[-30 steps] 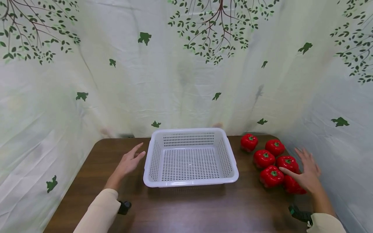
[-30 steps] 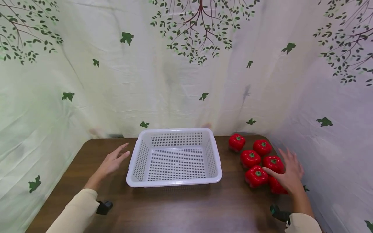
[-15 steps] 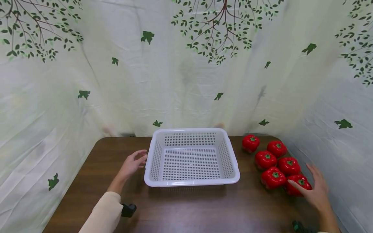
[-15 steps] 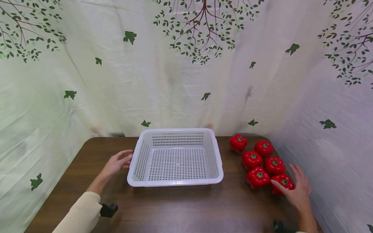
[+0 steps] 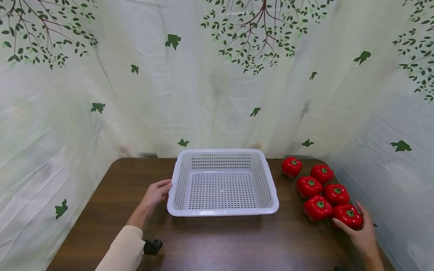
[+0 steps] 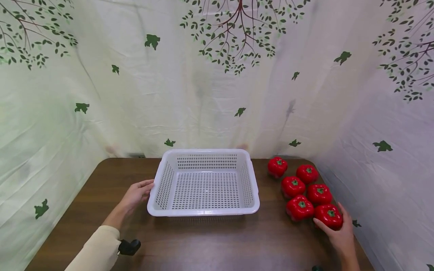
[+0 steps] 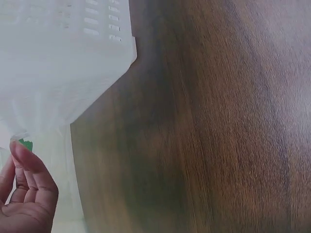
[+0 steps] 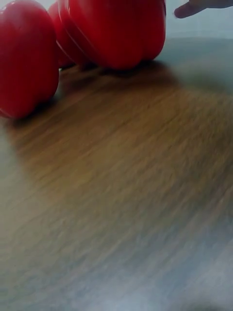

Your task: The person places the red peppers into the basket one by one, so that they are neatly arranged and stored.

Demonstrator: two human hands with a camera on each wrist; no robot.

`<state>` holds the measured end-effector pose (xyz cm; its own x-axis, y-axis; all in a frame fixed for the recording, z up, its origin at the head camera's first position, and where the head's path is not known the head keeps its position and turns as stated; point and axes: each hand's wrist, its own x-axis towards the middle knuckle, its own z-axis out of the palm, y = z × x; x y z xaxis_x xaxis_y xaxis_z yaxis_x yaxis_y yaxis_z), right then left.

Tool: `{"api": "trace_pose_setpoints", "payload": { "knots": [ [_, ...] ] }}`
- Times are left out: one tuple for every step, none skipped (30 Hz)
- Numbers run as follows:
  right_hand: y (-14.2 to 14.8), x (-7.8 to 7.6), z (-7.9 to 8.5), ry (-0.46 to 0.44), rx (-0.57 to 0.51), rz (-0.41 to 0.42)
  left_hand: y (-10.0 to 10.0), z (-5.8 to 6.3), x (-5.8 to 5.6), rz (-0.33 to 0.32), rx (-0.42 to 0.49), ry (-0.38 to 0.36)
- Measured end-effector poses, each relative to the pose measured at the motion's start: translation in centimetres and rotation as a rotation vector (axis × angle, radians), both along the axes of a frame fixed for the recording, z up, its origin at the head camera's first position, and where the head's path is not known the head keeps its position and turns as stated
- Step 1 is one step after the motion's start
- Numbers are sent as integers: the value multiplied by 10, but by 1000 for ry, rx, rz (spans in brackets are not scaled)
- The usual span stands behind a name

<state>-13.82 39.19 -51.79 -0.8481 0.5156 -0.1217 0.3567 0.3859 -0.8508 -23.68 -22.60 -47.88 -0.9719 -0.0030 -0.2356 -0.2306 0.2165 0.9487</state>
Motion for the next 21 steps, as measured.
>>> {"api": "trace_pose_setpoints", "payload": {
  "knots": [
    [-1, 0, -2, -1, -15, -12, 0, 0, 0, 2, 20, 0],
    [-1, 0, -4, 1, -26, -22, 1, 0, -1, 3, 42, -1],
    [-1, 0, -6, 6, -42, -30, 1, 0, -1, 5, 73, 2],
    [-1, 0, -7, 11, -55, -36, 1, -1, -2, 2, 98, 2],
    [-2, -1, -9, 17, -68, -43, 2, -1, -2, -1, 125, 3],
    [-2, -1, -11, 21, -74, -49, 2, -1, -2, -5, 143, 4],
    [-2, -1, -12, 27, -82, -52, 2, 0, -2, 0, 162, 1],
    [-2, -1, -13, 31, -84, -55, 2, 0, -2, 4, 176, 0],
    [-2, -1, -14, 34, -88, -58, 2, 0, -2, 2, 188, 2],
    [-2, -1, -15, 36, -85, -61, 2, 0, -2, 2, 193, 2],
    [-2, -1, -15, 39, -79, -59, 2, 0, -2, 0, 196, 5],
    [-2, -1, -16, 40, -72, -56, 2, 0, -2, 8, 196, 3],
    [-1, 0, -16, 43, -70, -54, 2, 0, -2, 10, 197, 3],
    [-1, 0, -17, 45, -66, -52, 2, 0, -2, 11, 196, 3],
    [-1, 0, -17, 48, -63, -51, 1, 0, -2, 6, 190, 3],
    [-1, 0, -17, 51, -60, -49, 1, 0, -2, 6, 187, 2],
    [0, 1, -18, 52, -59, -50, 1, 0, -2, 1, 186, 1],
    [0, 1, -18, 51, -60, -52, 1, 0, -2, 5, 188, -1],
    [0, 1, -18, 55, -65, -57, 2, 0, -2, 0, 190, 0],
    [0, 2, -18, 55, -69, -61, 2, 1, -2, 1, 190, 0],
    [0, 2, -18, 55, -73, -67, 2, 1, -3, -4, 187, 0]
  ]
}}
